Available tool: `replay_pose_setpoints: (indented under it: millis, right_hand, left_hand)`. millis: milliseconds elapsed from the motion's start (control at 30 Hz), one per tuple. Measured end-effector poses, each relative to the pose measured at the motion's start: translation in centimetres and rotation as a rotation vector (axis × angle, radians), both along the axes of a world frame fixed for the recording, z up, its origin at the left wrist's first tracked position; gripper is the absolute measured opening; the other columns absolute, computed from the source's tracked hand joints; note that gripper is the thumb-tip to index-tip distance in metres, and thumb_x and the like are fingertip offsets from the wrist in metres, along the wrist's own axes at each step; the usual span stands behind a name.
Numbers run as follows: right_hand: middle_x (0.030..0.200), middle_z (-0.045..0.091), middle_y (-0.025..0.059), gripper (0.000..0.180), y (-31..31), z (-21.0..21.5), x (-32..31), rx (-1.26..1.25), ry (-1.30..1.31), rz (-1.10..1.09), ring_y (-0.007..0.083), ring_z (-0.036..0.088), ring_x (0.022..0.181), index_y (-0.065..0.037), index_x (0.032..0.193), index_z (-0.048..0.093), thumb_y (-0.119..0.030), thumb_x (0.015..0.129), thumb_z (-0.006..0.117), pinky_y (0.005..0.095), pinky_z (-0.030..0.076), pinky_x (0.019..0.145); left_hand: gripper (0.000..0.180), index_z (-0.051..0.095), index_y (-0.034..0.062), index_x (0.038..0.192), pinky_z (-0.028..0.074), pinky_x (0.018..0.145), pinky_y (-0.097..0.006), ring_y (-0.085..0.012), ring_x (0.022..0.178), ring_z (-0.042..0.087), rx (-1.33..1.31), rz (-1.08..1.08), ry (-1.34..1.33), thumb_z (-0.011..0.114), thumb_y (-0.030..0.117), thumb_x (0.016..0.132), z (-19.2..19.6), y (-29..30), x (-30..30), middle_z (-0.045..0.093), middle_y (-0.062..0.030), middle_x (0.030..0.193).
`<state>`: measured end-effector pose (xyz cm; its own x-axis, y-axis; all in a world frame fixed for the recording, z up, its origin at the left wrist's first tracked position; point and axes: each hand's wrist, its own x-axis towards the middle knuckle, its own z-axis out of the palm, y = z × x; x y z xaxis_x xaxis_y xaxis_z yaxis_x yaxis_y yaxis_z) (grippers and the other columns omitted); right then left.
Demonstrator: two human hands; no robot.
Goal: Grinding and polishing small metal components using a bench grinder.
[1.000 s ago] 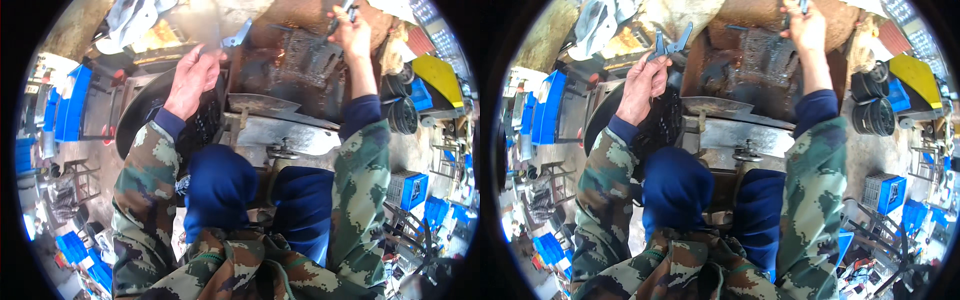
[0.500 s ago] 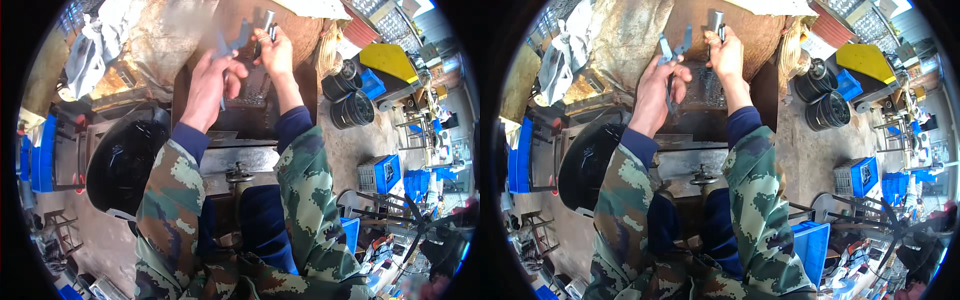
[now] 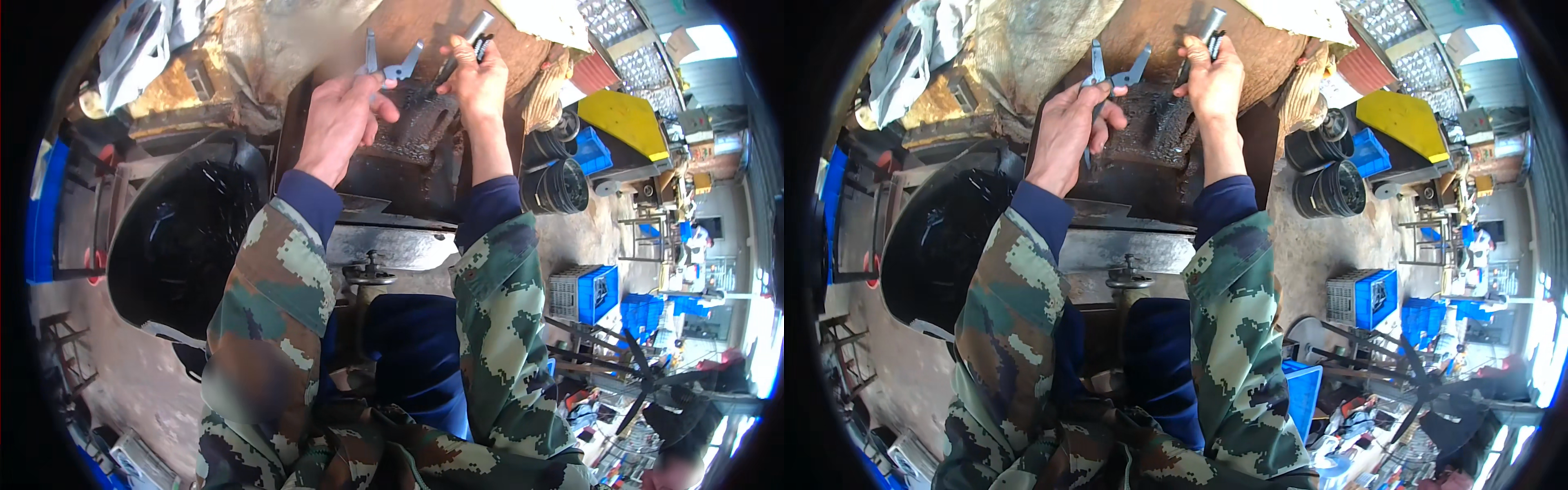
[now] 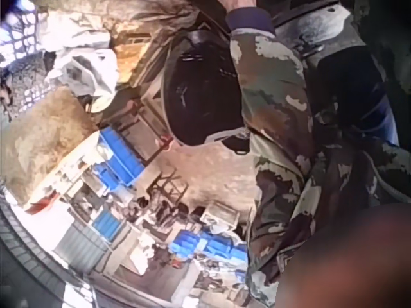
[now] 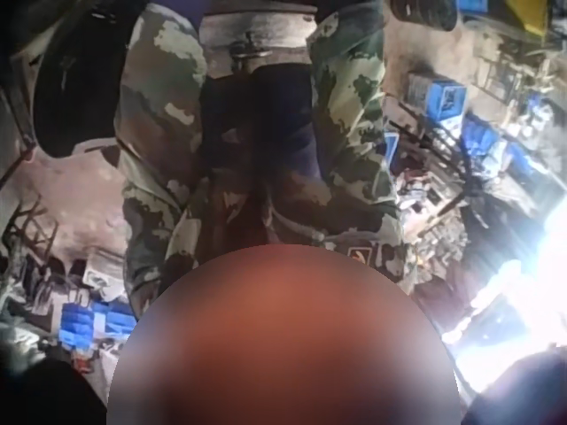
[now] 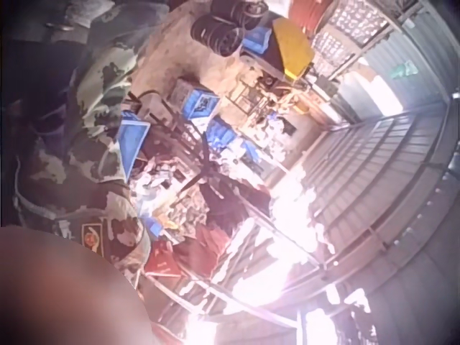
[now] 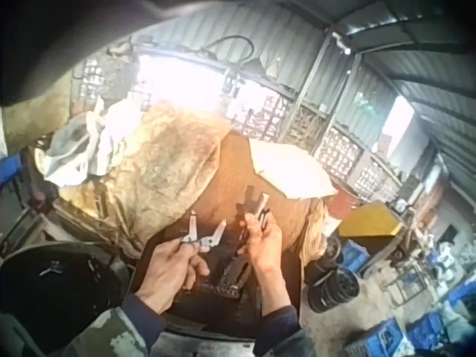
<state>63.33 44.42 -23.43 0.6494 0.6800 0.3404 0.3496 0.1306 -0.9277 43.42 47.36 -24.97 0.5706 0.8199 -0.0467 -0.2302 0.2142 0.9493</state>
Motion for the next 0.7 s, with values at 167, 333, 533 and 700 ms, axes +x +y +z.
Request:
replay_pose_setpoints:
  millis: [167, 333, 533, 700]
  right_hand:
    - [0.094, 0.072, 0.0113, 0.025, -0.2, 0.0, -0.2, -0.034, -0.012, 0.012, 0.0094, 0.053, 0.048, -0.002, 0.116, 0.059, -0.019, 0.099, 0.065, 0.0257, 0.05, 0.04]
    - [0.095, 0.072, 0.0108, 0.028, -0.2, -0.1, -0.2, -0.023, -0.015, 0.03, 0.0098, 0.055, 0.052, -0.001, 0.118, 0.058, -0.02, 0.099, 0.065, 0.0265, 0.052, 0.041]
    - [0.096, 0.072, 0.0125, 0.028, -0.3, -0.2, 0.1, -0.007, -0.024, 0.03, 0.0112, 0.055, 0.051, -0.001, 0.116, 0.057, -0.02, 0.098, 0.065, 0.0269, 0.052, 0.042]
    - [0.094, 0.072, 0.0127, 0.022, 0.0, -0.3, -0.2, 0.008, 0.008, 0.028, 0.0097, 0.053, 0.05, -0.001, 0.109, 0.06, -0.019, 0.098, 0.066, 0.0267, 0.052, 0.041]
  left_hand:
    - [0.033, 0.066, -0.0017, 0.106, 0.037, 0.05, -0.027, -0.0084, 0.052, 0.045, -0.028, 0.065, -0.05, 0.05, 0.025, 0.097, -0.3, 0.9, -0.2, 0.064, -0.0069, 0.072]
    - [0.025, 0.069, 0.0062, 0.107, 0.019, 0.042, -0.022, -0.0007, 0.047, 0.028, -0.023, -0.006, 0.074, 0.061, 0.029, 0.1, -0.4, 1.9, -0.4, 0.043, 0.0073, 0.062]
    - [0.025, 0.071, 0.0087, 0.1, 0.018, 0.042, -0.022, 0.0008, 0.047, 0.026, 0.014, 0.026, 0.02, 0.068, 0.033, 0.097, -0.1, 1.2, 0.4, 0.036, 0.0124, 0.059]
    - [0.03, 0.072, 0.008, 0.115, 0.017, 0.042, -0.022, 0.0006, 0.046, 0.025, 0.046, 0.037, 0.025, 0.068, 0.032, 0.097, 0.2, 1.0, 0.1, 0.034, 0.0127, 0.058]
